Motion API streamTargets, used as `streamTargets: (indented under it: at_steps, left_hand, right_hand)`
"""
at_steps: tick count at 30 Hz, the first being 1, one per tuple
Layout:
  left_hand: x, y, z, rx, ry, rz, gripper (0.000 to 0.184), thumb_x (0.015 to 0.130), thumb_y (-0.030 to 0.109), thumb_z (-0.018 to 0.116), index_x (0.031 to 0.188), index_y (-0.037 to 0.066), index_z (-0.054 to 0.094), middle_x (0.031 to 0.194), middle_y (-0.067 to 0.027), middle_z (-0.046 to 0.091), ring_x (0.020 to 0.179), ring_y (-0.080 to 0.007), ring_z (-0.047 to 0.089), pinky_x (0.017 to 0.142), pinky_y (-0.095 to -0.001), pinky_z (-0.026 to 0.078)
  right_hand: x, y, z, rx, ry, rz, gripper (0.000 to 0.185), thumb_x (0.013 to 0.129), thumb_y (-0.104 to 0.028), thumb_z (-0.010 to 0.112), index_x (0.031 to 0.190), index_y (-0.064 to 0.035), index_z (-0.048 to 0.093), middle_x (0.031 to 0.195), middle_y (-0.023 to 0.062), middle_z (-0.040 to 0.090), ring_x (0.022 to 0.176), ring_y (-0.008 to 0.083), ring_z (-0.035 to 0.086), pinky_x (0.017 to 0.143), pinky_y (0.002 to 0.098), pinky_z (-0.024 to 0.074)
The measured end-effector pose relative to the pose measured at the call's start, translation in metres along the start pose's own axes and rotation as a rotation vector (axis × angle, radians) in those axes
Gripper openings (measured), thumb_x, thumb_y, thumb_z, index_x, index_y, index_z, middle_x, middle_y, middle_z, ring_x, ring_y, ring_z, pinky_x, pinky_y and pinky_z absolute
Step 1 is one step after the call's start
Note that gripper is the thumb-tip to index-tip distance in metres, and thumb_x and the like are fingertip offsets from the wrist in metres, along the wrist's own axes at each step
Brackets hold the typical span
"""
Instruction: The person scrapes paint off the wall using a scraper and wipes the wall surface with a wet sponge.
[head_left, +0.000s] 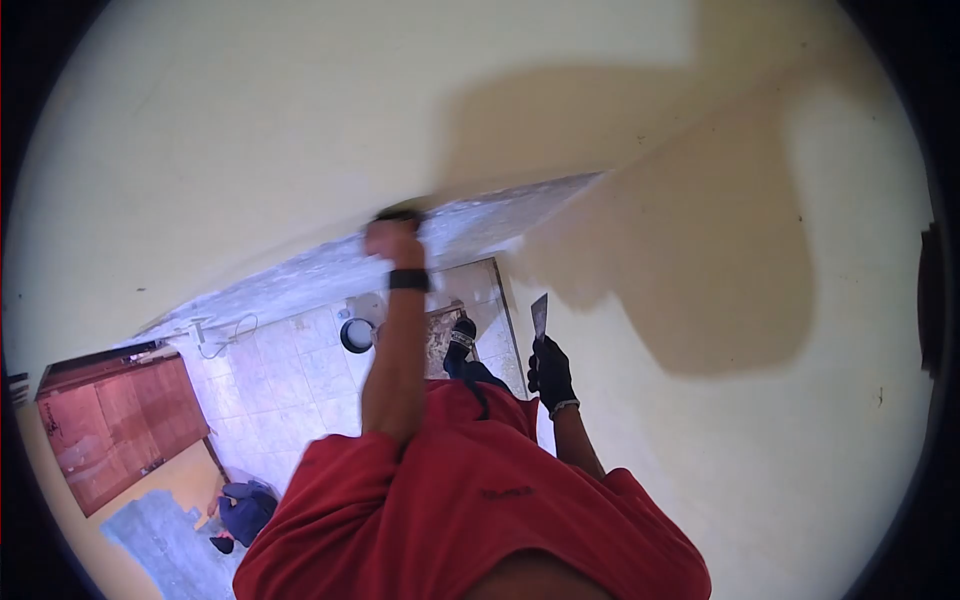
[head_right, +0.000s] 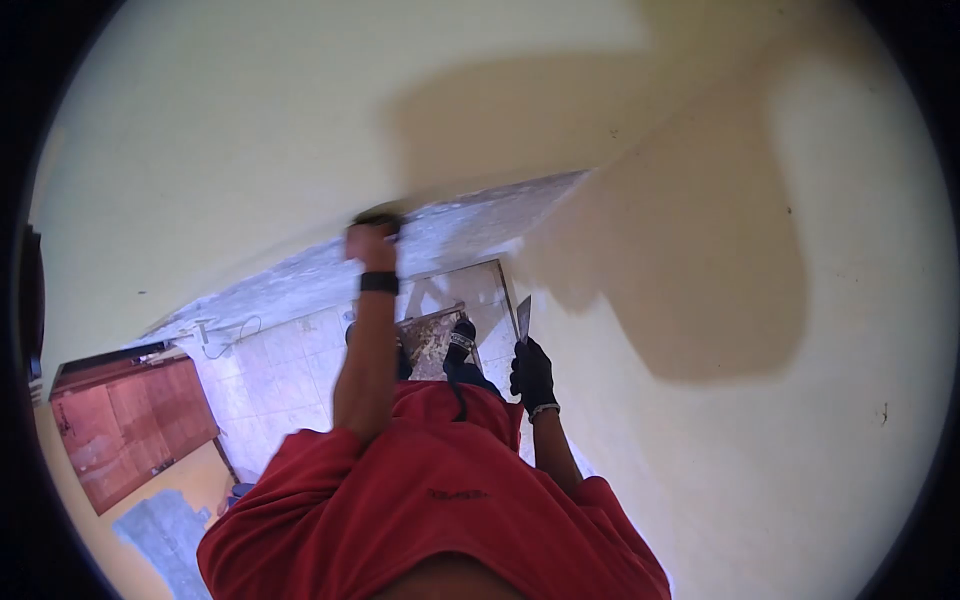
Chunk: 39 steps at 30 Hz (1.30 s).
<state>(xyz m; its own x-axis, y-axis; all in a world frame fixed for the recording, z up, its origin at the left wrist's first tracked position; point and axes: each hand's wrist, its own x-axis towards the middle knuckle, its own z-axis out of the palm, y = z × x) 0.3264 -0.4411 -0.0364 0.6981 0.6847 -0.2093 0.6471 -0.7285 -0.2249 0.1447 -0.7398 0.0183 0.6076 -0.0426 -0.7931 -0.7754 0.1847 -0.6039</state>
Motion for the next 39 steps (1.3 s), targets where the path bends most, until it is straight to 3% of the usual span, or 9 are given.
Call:
streamTargets:
  at_steps: [7, 11, 17, 22, 27, 29, 31, 35, 39]
  left_hand:
    - [-0.093, 0.227, -0.108, -0.573, -0.312, 0.170, 0.026, 0.088, 0.028, 0.054, 0.104, 0.008, 0.058, 0.102, -0.0106, 0.061, 0.091, -0.0280, 0.060, 0.059, -0.0465, 0.049]
    - [-0.128, 0.251, -0.127, -0.308, 0.091, 0.264, 0.023, 0.085, 0.041, 0.061, 0.079, 0.019, 0.065, 0.083, -0.0022, 0.064, 0.084, -0.0185, 0.063, 0.061, -0.0328, 0.048]
    - [-0.034, 0.042, -0.016, -1.028, 0.441, 0.706, 0.019, 0.080, 0.017, 0.063, 0.094, 0.004, 0.065, 0.091, -0.0084, 0.067, 0.068, -0.0221, 0.062, 0.059, -0.0362, 0.047]
    - [0.014, -0.079, -0.033, -0.951, -0.178, 0.223, 0.018, 0.089, 0.010, 0.044, 0.094, 0.004, 0.060, 0.081, -0.0055, 0.061, 0.063, -0.0143, 0.051, 0.058, -0.0288, 0.046]
    - [-0.013, -0.040, -0.064, -0.264, 0.093, 0.171, 0.032, 0.072, 0.020, 0.070, 0.098, 0.001, 0.068, 0.097, -0.0141, 0.070, 0.093, -0.0236, 0.067, 0.082, -0.0345, 0.052]
    - [0.046, 0.007, 0.054, -1.240, 0.174, 0.570, 0.027, 0.068, 0.027, 0.068, 0.086, 0.007, 0.071, 0.091, -0.0185, 0.068, 0.088, -0.0317, 0.066, 0.076, -0.0423, 0.053]
    - [-0.022, 0.081, -0.024, -0.387, 0.282, 0.352, 0.037, 0.073, 0.031, 0.064, 0.091, -0.001, 0.069, 0.088, -0.0208, 0.067, 0.092, -0.0345, 0.065, 0.084, -0.0430, 0.050]
    - [-0.072, 0.194, -0.074, -0.682, 0.240, 0.886, 0.028, 0.077, 0.031, 0.070, 0.094, 0.009, 0.070, 0.087, -0.0090, 0.070, 0.080, -0.0265, 0.067, 0.077, -0.0337, 0.052]
    - [-0.115, 0.254, -0.141, -0.819, -0.066, 0.719, 0.027, 0.078, 0.028, 0.068, 0.086, 0.002, 0.067, 0.084, -0.0082, 0.069, 0.080, -0.0209, 0.066, 0.078, -0.0306, 0.051]
  right_hand:
    - [0.002, -0.007, -0.004, 0.207, 0.048, -0.142, 0.015, 0.094, -0.027, 0.051, 0.086, -0.0143, 0.049, 0.057, -0.0037, 0.042, 0.037, 0.0083, 0.039, 0.030, 0.0244, 0.0325]
    - [0.004, 0.013, -0.029, 0.210, 0.107, -0.127, 0.019, 0.094, -0.032, 0.050, 0.089, -0.0138, 0.051, 0.058, -0.0018, 0.044, 0.038, 0.0087, 0.041, 0.032, 0.0233, 0.0338]
    - [0.020, 0.009, -0.036, 0.388, 0.110, -0.084, 0.019, 0.093, -0.034, 0.052, 0.087, -0.0164, 0.051, 0.061, -0.0009, 0.046, 0.039, 0.0102, 0.043, 0.032, 0.0270, 0.0350]
    - [0.036, -0.043, 0.029, 0.293, -0.071, -0.200, 0.020, 0.091, -0.033, 0.056, 0.095, -0.0133, 0.055, 0.066, 0.0001, 0.051, 0.047, 0.0094, 0.048, 0.037, 0.0258, 0.0378]
    - [0.019, -0.064, 0.067, 0.501, -0.230, -0.200, 0.024, 0.090, -0.030, 0.060, 0.103, -0.0103, 0.055, 0.068, -0.0008, 0.052, 0.046, 0.0088, 0.048, 0.036, 0.0254, 0.0375]
    - [0.009, -0.061, 0.065, 0.695, -0.203, -0.163, 0.023, 0.091, -0.030, 0.058, 0.102, -0.0111, 0.056, 0.069, -0.0006, 0.053, 0.048, 0.0091, 0.049, 0.038, 0.0251, 0.0385]
    - [0.007, -0.047, 0.052, 0.656, -0.173, -0.195, 0.021, 0.092, -0.032, 0.056, 0.099, -0.0118, 0.056, 0.072, 0.0000, 0.054, 0.050, 0.0095, 0.050, 0.039, 0.0248, 0.0390]
    - [0.002, -0.013, 0.016, 0.579, 0.023, -0.158, 0.022, 0.092, -0.032, 0.056, 0.103, -0.0127, 0.056, 0.071, 0.0009, 0.054, 0.049, 0.0108, 0.050, 0.038, 0.0253, 0.0375]
    - [-0.001, 0.023, -0.008, 0.616, 0.132, -0.118, 0.024, 0.091, -0.032, 0.058, 0.105, -0.0132, 0.055, 0.071, 0.0019, 0.054, 0.048, 0.0114, 0.050, 0.038, 0.0247, 0.0366]
